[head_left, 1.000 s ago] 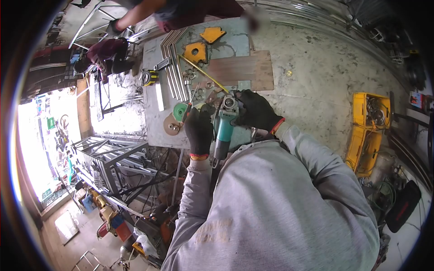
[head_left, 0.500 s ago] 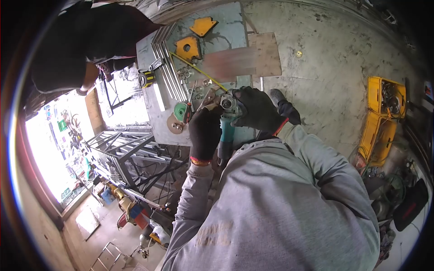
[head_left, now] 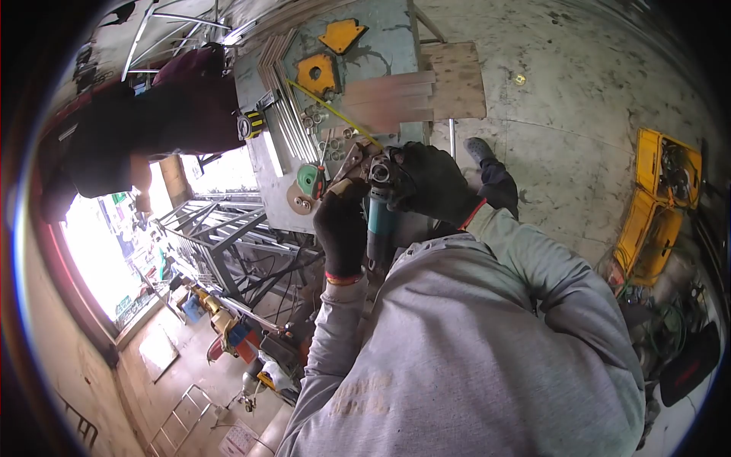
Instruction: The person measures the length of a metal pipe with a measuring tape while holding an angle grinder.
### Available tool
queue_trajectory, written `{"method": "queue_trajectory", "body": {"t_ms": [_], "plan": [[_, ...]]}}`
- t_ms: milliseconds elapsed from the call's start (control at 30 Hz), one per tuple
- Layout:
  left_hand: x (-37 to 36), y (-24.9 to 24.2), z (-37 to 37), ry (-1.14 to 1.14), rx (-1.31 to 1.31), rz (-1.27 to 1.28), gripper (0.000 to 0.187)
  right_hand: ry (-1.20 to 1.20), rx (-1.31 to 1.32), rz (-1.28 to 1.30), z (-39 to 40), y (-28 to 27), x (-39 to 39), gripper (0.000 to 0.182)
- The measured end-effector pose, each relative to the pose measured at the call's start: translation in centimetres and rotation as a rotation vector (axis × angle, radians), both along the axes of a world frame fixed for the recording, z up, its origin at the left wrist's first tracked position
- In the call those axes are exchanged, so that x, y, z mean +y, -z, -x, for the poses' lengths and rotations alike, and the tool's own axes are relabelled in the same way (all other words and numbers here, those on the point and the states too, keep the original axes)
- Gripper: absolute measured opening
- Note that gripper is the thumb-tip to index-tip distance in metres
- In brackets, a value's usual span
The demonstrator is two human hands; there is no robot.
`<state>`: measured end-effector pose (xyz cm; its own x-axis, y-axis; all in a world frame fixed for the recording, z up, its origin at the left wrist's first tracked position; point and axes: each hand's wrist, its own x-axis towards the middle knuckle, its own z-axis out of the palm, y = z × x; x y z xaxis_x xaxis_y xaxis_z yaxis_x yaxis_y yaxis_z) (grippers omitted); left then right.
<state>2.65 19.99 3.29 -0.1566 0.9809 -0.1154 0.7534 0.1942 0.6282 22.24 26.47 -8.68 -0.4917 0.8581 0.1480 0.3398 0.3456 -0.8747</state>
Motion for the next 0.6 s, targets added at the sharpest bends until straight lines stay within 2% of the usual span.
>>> {"method": "queue_trajectory", "body": {"t_ms": [67,133,167,233,267,333,367,433,567,600], "plan": [[0.0,-0.2,-0.4,0.013,0.103,-0.054,0.034,-0.004,0.005,0.033,0.4,1.4,-0.3,0.082],[0.0,-0.8,-0.6,0.223,0.304,-0.046,0.033,-0.018,0.448,0.435,1.0,2.1,-0.2,0.077],[-0.1,-0.7,-0.6,0.218,0.308,-0.045,0.033,-0.024,0.451,0.436,0.7,2.4,-0.4,0.077],[-0.3,-0.5,-0.7,0.044,0.103,-0.021,0.032,0.009,0.025,-0.042,-0.5,-0.4,0.8,0.071],[-0.3,-0.4,-0.8,0.041,0.105,-0.021,0.032,0.005,0.027,-0.042,-0.4,-0.3,0.8,0.071],[0.1,-0.4,-1.3,0.065,0.373,-0.079,0.039,-0.009,0.111,0.03,-0.2,0.0,0.8,0.065],[0.1,-0.5,-1.2,0.059,0.377,-0.079,0.039,-0.015,0.114,0.03,-0.1,0.1,0.7,0.065],[0.2,-0.8,-0.8,0.205,0.328,-0.049,0.03,-0.042,0.036,0.034,0.1,-0.2,0.8,0.058],[0.7,-0.8,-1.0,0.08,0.432,-0.02,0.027,0.0,0.042,-0.038,0.1,0.2,1.0,0.057],[0.7,-0.8,-0.8,0.098,0.47,-0.014,0.027,-0.064,0.168,-0.019,0.9,2.0,0.8,0.059]]}}
